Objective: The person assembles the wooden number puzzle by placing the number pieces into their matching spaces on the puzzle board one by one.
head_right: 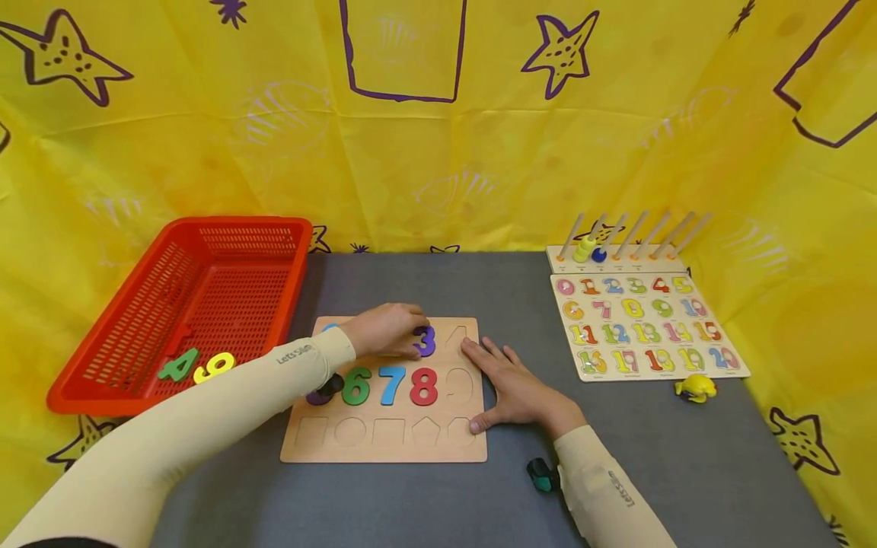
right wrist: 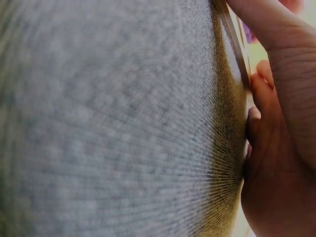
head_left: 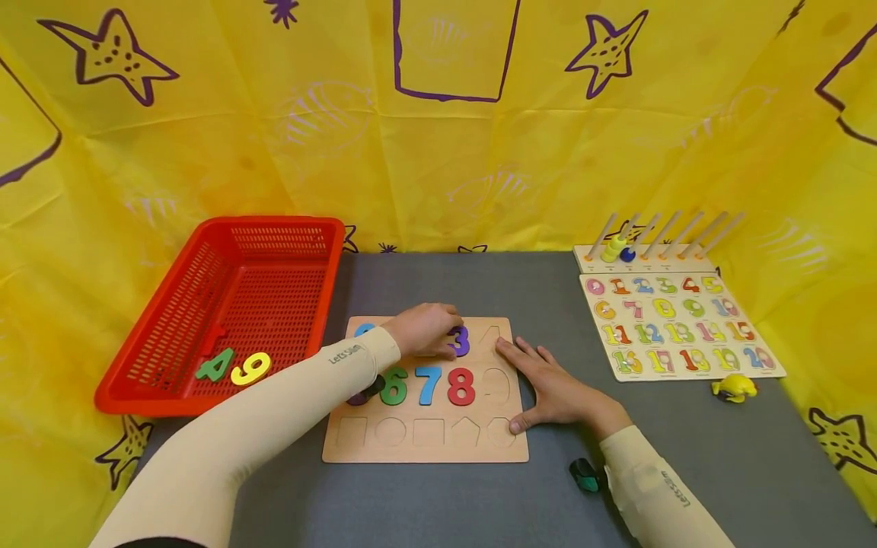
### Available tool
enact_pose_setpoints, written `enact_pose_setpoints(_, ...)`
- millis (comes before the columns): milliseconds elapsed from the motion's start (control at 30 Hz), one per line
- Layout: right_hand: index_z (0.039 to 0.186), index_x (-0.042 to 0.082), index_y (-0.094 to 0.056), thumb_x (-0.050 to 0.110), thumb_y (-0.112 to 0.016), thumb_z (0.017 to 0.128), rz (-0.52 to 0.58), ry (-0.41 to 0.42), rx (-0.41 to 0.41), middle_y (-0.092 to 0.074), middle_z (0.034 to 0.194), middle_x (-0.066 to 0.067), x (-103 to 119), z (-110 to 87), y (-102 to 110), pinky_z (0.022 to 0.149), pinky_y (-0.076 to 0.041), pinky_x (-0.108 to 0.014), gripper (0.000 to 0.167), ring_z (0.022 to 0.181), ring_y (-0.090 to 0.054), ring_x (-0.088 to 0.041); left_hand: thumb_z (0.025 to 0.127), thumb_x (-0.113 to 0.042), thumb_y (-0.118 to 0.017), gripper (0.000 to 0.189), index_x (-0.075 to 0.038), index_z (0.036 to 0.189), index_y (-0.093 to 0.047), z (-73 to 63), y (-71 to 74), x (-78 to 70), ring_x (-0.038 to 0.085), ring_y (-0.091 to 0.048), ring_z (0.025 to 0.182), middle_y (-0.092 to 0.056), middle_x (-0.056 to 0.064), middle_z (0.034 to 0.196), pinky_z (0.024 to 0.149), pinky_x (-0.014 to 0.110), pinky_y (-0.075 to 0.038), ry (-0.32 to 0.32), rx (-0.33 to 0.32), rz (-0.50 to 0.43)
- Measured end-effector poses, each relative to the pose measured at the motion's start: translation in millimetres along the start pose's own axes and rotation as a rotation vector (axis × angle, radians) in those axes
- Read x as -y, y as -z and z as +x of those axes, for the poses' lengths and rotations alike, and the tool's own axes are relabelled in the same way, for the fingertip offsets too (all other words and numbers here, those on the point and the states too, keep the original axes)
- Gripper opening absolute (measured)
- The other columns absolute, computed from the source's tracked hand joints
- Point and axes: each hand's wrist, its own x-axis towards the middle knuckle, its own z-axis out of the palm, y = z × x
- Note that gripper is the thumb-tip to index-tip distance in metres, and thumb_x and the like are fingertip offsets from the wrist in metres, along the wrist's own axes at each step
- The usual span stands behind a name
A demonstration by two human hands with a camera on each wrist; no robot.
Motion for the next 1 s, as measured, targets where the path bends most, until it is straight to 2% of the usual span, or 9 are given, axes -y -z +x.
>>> enact_pose_setpoints(167, 0.164, 0.012, -0.016, 0.058, -0.088, 0.067, 0.023, 0.014, -0.013, -0.016, 0.168, -0.005, 2.4, -0.9, -2.5, 0.117, 0.002, -0.065, 0.129, 0.153, -0.002, -0.04, 0.092, -0.037, -0.077, 0.048, -0.006, 0.127, -0.069, -14.3, 16.6, 5.4, 0.023, -0.065, 0.108, -0.065, 0.008, 0.123, 0.097, 0.036, -0.052, -0.057, -0.074, -0.006)
enact_pose_setpoints(300, 0.164, 0.011, -0.017, 0.058, -0.089, 0.066, 0.023, 0.015, -0.027, -0.017, 0.168, -0.006, 1.8, -1.6, -2.5, 0.116, 0.002, -0.066, 0.13, 0.153, -0.003, -0.04, 0.095, -0.041, -0.072, 0.046, -0.009, 0.127, -0.07, -34.6, 48.0, 13.8, 0.024, -0.063, 0.117, -0.064, 0.007, 0.128, 0.1, 0.038, -0.051, -0.072, -0.174, -0.006)
enact_pose_setpoints(433, 0.164, 0.014, -0.016, 0.06, -0.088, 0.065, 0.01, 0.007, -0.032, -0.016, 0.169, -0.003, 0.2, -1.3, -2.1, 0.117, 0.003, -0.064, 0.131, 0.154, -0.002, -0.037, 0.095, -0.041, -0.072, 0.043, -0.013, 0.128, -0.069, -64.5, 87.0, 32.6, 0.024, -0.06, 0.121, -0.064, 0.005, 0.131, 0.102, 0.041, -0.049, -0.004, -0.301, -0.09)
enact_pose_setpoints(533, 0.164, 0.015, -0.016, 0.06, -0.088, 0.064, 0.016, 0.001, -0.028, -0.016, 0.169, -0.003, -0.1, -1.9, -1.6, 0.117, 0.003, -0.064, 0.131, 0.154, -0.002, -0.037, 0.093, -0.04, -0.075, 0.044, -0.016, 0.129, -0.068, -94.8, 109.8, 55.6, 0.024, -0.059, 0.118, -0.064, 0.003, 0.13, 0.101, 0.044, -0.049, 0.091, -0.38, -0.154)
enact_pose_setpoints(600, 0.164, 0.015, -0.016, 0.06, -0.089, 0.064, 0.021, -0.001, -0.025, -0.016, 0.168, -0.003, 0.4, -2.4, -0.8, 0.117, 0.003, -0.064, 0.132, 0.154, -0.002, -0.037, 0.092, -0.04, -0.076, 0.045, -0.017, 0.13, -0.067, -117.1, 118.9, 75.0, 0.025, -0.057, 0.12, -0.064, 0.003, 0.131, 0.102, 0.048, -0.047, 0.165, -0.41, -0.175)
enact_pose_setpoints(700, 0.164, 0.016, -0.017, 0.061, -0.089, 0.064, 0.02, -0.004, -0.025, -0.017, 0.168, -0.004, 1.1, -2.4, -0.1, 0.117, 0.003, -0.065, 0.131, 0.153, -0.003, -0.038, 0.091, -0.039, -0.078, 0.048, -0.015, 0.131, -0.066, -151.0, 122.1, 108.8, 0.03, -0.054, 0.125, -0.062, 0.007, 0.133, 0.105, 0.054, -0.043, 0.275, -0.405, -0.171)
enact_pose_setpoints(833, 0.164, 0.016, -0.017, 0.06, -0.088, 0.065, 0.011, -0.006, -0.022, -0.017, 0.168, -0.003, 1.0, -3.2, 0.4, 0.116, 0.002, -0.065, 0.13, 0.153, -0.003, -0.039, 0.088, -0.036, -0.081, 0.053, -0.009, 0.13, -0.065, -190.7, 112.7, 147.6, 0.035, -0.054, 0.124, -0.062, 0.014, 0.132, 0.103, 0.057, -0.042, 0.378, -0.334, -0.166)
enact_pose_setpoints(1000, 0.164, 0.015, -0.016, 0.061, -0.088, 0.065, 0.008, 0.0, -0.018, -0.017, 0.168, -0.003, 0.8, -2.4, 0.3, 0.117, 0.002, -0.065, 0.13, 0.154, -0.003, -0.037, 0.089, -0.039, -0.08, 0.059, 0.0, 0.131, -0.064, -228.5, 95.8, 176.4, 0.041, -0.056, 0.12, -0.062, 0.023, 0.131, 0.098, 0.061, -0.044, 0.47, -0.215, -0.161)
